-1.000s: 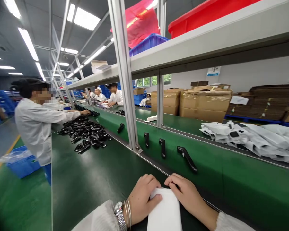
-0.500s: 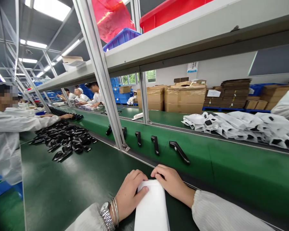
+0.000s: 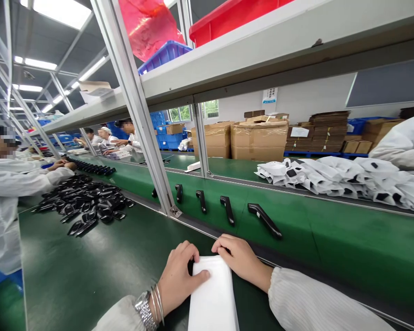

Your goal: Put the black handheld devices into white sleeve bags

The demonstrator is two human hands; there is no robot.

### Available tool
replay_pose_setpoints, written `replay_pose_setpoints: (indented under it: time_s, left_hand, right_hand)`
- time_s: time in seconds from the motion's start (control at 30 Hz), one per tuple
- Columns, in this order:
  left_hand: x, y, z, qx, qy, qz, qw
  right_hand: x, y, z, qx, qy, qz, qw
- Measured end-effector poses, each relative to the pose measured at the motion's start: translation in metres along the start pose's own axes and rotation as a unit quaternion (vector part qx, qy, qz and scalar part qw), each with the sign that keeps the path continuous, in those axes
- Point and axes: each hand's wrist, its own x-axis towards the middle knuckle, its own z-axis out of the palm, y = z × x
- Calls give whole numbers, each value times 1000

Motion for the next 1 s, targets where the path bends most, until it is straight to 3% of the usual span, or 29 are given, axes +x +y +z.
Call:
replay_pose_setpoints:
  time_s: [0.2,0.3,0.43,0.57,0.67,0.77,0.9,1.0]
  left_hand:
    - [0,-1,5,-38,-6,50,998]
    - [1,-2,5,-28,11,73,997]
    - [3,-1,3,-9,29,86,996]
    - [3,2,-2,-21,33,99,994]
    - [2,5,-5,-42,38,104,993]
    - [2,5,-6,-37,49,111,992]
    - [2,2,-7,-25,85,115,989]
    - [2,-1,-8,-20,112,105,988]
  right_hand:
    - [0,-1,-1,5,-1,-10,1000]
    - [9,5,-12,-23,44,-15,999]
    - [32,29,-37,-165,136,103,971]
    - [45,62,-58,-168,157,211,950]
    - [44,77,-64,-110,153,239,952]
    - [43,73,-62,-13,145,234,961]
    - [45,36,-49,172,128,166,963]
    - [43,2,-35,385,99,94,913]
